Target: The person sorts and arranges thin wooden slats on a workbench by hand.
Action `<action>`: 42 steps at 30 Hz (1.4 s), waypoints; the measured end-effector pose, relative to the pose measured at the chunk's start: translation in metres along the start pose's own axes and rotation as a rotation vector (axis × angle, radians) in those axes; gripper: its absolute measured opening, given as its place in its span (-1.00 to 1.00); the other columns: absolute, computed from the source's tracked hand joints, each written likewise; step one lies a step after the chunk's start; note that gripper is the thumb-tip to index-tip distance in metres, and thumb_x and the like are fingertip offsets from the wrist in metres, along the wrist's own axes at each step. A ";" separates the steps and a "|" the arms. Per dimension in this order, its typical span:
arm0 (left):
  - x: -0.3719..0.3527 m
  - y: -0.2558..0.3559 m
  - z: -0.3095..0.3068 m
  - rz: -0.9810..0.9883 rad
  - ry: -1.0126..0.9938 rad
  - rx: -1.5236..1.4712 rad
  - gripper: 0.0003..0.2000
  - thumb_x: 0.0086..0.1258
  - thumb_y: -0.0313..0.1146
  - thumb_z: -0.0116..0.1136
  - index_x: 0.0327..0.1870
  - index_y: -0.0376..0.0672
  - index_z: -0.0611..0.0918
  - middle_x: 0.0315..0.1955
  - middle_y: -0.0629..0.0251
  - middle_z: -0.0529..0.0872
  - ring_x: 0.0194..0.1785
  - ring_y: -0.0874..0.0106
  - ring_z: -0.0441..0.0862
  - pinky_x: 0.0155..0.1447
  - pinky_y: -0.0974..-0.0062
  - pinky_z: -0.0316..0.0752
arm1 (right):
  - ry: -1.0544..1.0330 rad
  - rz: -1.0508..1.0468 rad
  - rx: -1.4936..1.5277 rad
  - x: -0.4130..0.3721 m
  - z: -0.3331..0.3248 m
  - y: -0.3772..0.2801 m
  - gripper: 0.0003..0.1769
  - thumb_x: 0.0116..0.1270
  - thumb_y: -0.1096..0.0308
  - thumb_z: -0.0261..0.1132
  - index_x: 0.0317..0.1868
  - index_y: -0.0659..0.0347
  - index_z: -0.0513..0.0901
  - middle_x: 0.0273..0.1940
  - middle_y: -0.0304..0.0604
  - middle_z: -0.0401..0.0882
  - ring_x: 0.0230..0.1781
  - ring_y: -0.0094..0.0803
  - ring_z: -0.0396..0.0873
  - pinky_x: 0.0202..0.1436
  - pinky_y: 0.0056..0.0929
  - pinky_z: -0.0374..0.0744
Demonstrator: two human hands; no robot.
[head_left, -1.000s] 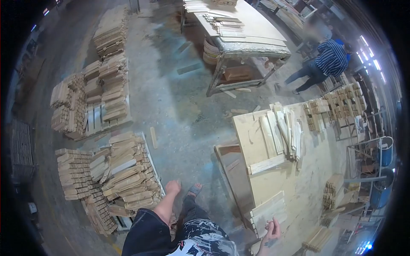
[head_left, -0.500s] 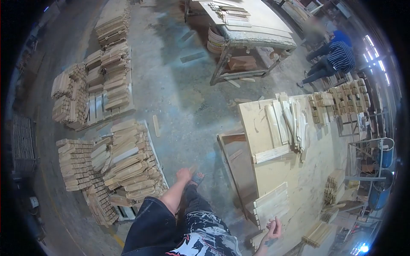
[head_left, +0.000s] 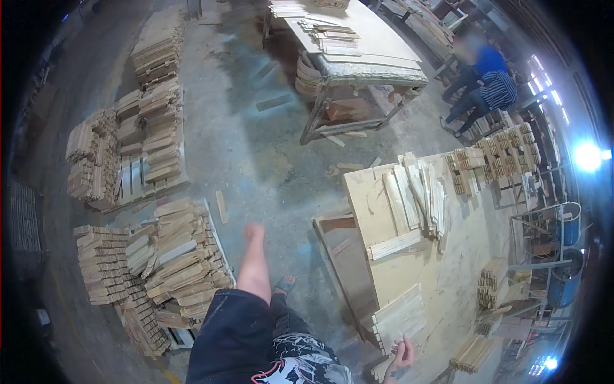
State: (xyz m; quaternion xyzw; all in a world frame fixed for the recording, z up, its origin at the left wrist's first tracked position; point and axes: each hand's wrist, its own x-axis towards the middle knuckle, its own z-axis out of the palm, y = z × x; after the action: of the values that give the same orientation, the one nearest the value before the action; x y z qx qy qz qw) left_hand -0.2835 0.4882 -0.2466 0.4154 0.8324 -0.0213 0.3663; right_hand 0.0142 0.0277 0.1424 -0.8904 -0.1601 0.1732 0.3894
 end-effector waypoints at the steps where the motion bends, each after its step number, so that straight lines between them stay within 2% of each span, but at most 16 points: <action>1: 0.065 0.039 0.016 0.149 0.102 0.101 -0.68 0.39 -0.13 0.19 -0.10 -0.19 0.80 -0.05 -0.03 0.81 0.08 0.09 0.77 0.11 0.11 0.64 | -0.005 0.052 -0.068 -0.002 0.000 -0.007 -0.63 0.58 0.25 0.26 0.29 0.17 0.68 -0.03 -0.05 0.76 -0.13 -0.32 0.70 -0.06 -0.36 0.68; 2: 0.040 0.104 -0.052 0.227 0.054 -0.193 -0.65 0.42 -0.08 0.16 -0.07 -0.16 0.80 -0.09 0.00 0.82 0.06 0.09 0.78 0.06 0.08 0.63 | -0.002 0.058 -0.070 -0.002 0.001 -0.007 -0.63 0.58 0.24 0.26 0.29 0.16 0.68 -0.02 -0.05 0.76 -0.12 -0.32 0.70 -0.05 -0.36 0.67; 3: 0.047 0.155 -0.074 0.413 0.315 -0.267 -0.59 0.48 0.02 0.13 -0.13 -0.19 0.78 -0.29 0.10 0.84 -0.20 0.18 0.82 -0.14 0.15 0.65 | 0.001 0.064 -0.071 -0.001 0.001 -0.006 -0.63 0.58 0.23 0.25 0.29 0.15 0.68 -0.02 -0.06 0.76 -0.11 -0.33 0.70 -0.03 -0.36 0.66; 4: 0.055 0.202 -0.107 0.453 0.167 -0.452 -0.51 0.50 0.14 0.12 -0.19 -0.19 0.74 -0.48 0.24 0.80 -0.45 0.31 0.75 -0.33 0.26 0.61 | 0.004 0.073 -0.073 -0.001 0.002 -0.006 -0.63 0.59 0.22 0.25 0.29 0.15 0.68 -0.01 -0.07 0.76 -0.10 -0.33 0.70 -0.02 -0.36 0.66; 5: -0.014 0.239 -0.186 0.404 -0.082 -0.501 -0.43 0.50 0.25 0.09 -0.22 -0.20 0.70 -0.54 0.33 0.75 -0.57 0.40 0.67 -0.43 0.33 0.56 | 0.010 0.074 -0.071 -0.001 0.004 -0.006 -0.62 0.59 0.22 0.25 0.29 0.15 0.69 -0.01 -0.07 0.76 -0.09 -0.33 0.69 -0.01 -0.36 0.65; 10: -0.049 0.277 -0.201 0.638 0.209 -0.586 -0.44 0.45 0.24 0.15 -0.03 -0.18 0.76 -0.44 0.21 0.82 -0.19 0.22 0.80 -0.01 0.21 0.60 | 0.037 0.102 -0.088 0.001 0.011 0.000 -0.62 0.57 0.20 0.27 0.29 0.14 0.69 0.03 -0.06 0.75 -0.05 -0.30 0.69 0.04 -0.34 0.63; 13: -0.050 0.212 -0.110 0.648 0.002 -0.514 -0.46 0.50 0.21 0.09 -0.03 -0.17 0.74 -0.42 0.15 0.81 -0.17 0.12 0.77 0.02 0.12 0.57 | 0.063 0.161 0.066 -0.003 0.011 0.010 -0.62 0.57 0.20 0.28 0.29 0.12 0.70 0.09 -0.03 0.73 0.03 -0.22 0.67 0.06 -0.32 0.63; 16: -0.064 0.080 0.022 0.577 -0.216 -0.241 -0.38 0.53 0.25 -0.04 0.07 -0.21 0.72 -0.02 -0.11 0.77 0.17 -0.05 0.67 0.24 0.03 0.51 | 0.090 -0.011 0.137 -0.001 0.009 0.023 -0.71 0.59 0.39 0.19 0.21 0.28 0.65 -0.17 -0.13 0.71 -0.30 -0.51 0.62 -0.18 -0.54 0.62; 18: -0.121 -0.018 0.074 0.521 -0.381 -0.075 -0.43 0.55 0.15 -0.07 0.03 -0.23 0.75 0.02 -0.15 0.75 0.19 -0.09 0.66 0.25 -0.02 0.49 | 0.105 -0.001 0.150 -0.003 0.009 0.015 -0.71 0.56 0.43 0.23 0.20 0.33 0.66 -0.18 -0.12 0.73 -0.28 -0.53 0.63 -0.17 -0.54 0.62; 20: -0.187 -0.089 0.078 0.548 -0.662 0.302 -0.46 0.55 0.08 -0.08 0.05 -0.24 0.74 -0.01 -0.16 0.75 0.11 -0.11 0.69 0.17 0.02 0.55 | 0.150 0.023 0.167 -0.008 0.005 0.009 -0.71 0.54 0.45 0.25 0.18 0.36 0.67 -0.18 -0.10 0.75 -0.27 -0.54 0.65 -0.16 -0.55 0.62; 21: -0.221 -0.118 0.075 0.584 -0.653 0.262 -0.45 0.53 0.09 -0.07 0.09 -0.23 0.74 0.02 -0.17 0.74 0.12 -0.11 0.69 0.17 0.03 0.56 | 0.164 0.037 0.182 -0.007 0.005 0.014 -0.72 0.53 0.45 0.26 0.17 0.36 0.68 -0.19 -0.10 0.76 -0.27 -0.54 0.66 -0.16 -0.56 0.63; 23: -0.241 -0.183 0.100 0.531 -0.746 0.667 -0.38 0.48 0.16 -0.01 0.17 -0.28 0.70 0.08 -0.17 0.73 0.22 -0.10 0.66 0.31 0.07 0.52 | 0.210 0.061 0.209 -0.012 0.007 0.025 -0.74 0.51 0.45 0.28 0.13 0.36 0.70 -0.21 -0.11 0.78 -0.27 -0.56 0.69 -0.15 -0.58 0.65; 25: -0.234 -0.181 0.096 0.327 -0.618 0.674 -0.38 0.43 0.19 0.03 0.17 -0.20 0.72 0.12 -0.09 0.73 0.26 -0.07 0.64 0.36 0.11 0.51 | 0.239 0.069 0.185 -0.018 0.002 0.014 -0.74 0.52 0.45 0.28 0.13 0.35 0.70 -0.22 -0.14 0.79 -0.27 -0.57 0.68 -0.15 -0.58 0.65; 28: -0.152 -0.150 0.090 0.676 -0.755 0.782 -0.40 0.38 0.18 0.10 0.12 -0.18 0.74 0.10 -0.06 0.74 0.23 -0.03 0.67 0.33 0.10 0.54 | 0.276 0.102 0.209 -0.028 -0.009 0.021 -0.74 0.52 0.44 0.28 0.14 0.33 0.70 -0.21 -0.16 0.79 -0.27 -0.58 0.67 -0.13 -0.58 0.64; 35: -0.004 0.039 0.010 0.813 0.016 0.358 -0.63 0.40 -0.15 0.07 -0.17 -0.30 0.77 -0.25 -0.17 0.78 -0.10 -0.15 0.73 0.03 -0.06 0.58 | 0.379 0.197 0.261 -0.049 -0.030 0.032 -0.72 0.54 0.35 0.26 0.14 0.29 0.71 -0.19 -0.17 0.79 -0.26 -0.55 0.68 -0.12 -0.55 0.64; 42: -0.062 0.120 0.002 0.831 -0.048 -0.036 -0.65 0.46 -0.16 0.10 -0.27 -0.31 0.73 -0.39 -0.04 0.79 -0.23 -0.03 0.75 -0.07 0.05 0.56 | 0.425 0.185 0.321 -0.058 -0.038 0.059 -0.72 0.52 0.33 0.27 0.10 0.29 0.73 -0.20 -0.17 0.78 -0.27 -0.54 0.68 -0.13 -0.52 0.66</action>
State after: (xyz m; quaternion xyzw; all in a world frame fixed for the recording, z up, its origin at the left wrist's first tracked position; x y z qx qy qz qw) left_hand -0.1739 0.5243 -0.1770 0.7088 0.5854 0.1332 0.3703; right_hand -0.0119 -0.0589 0.1336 -0.8445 0.0368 0.0406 0.5328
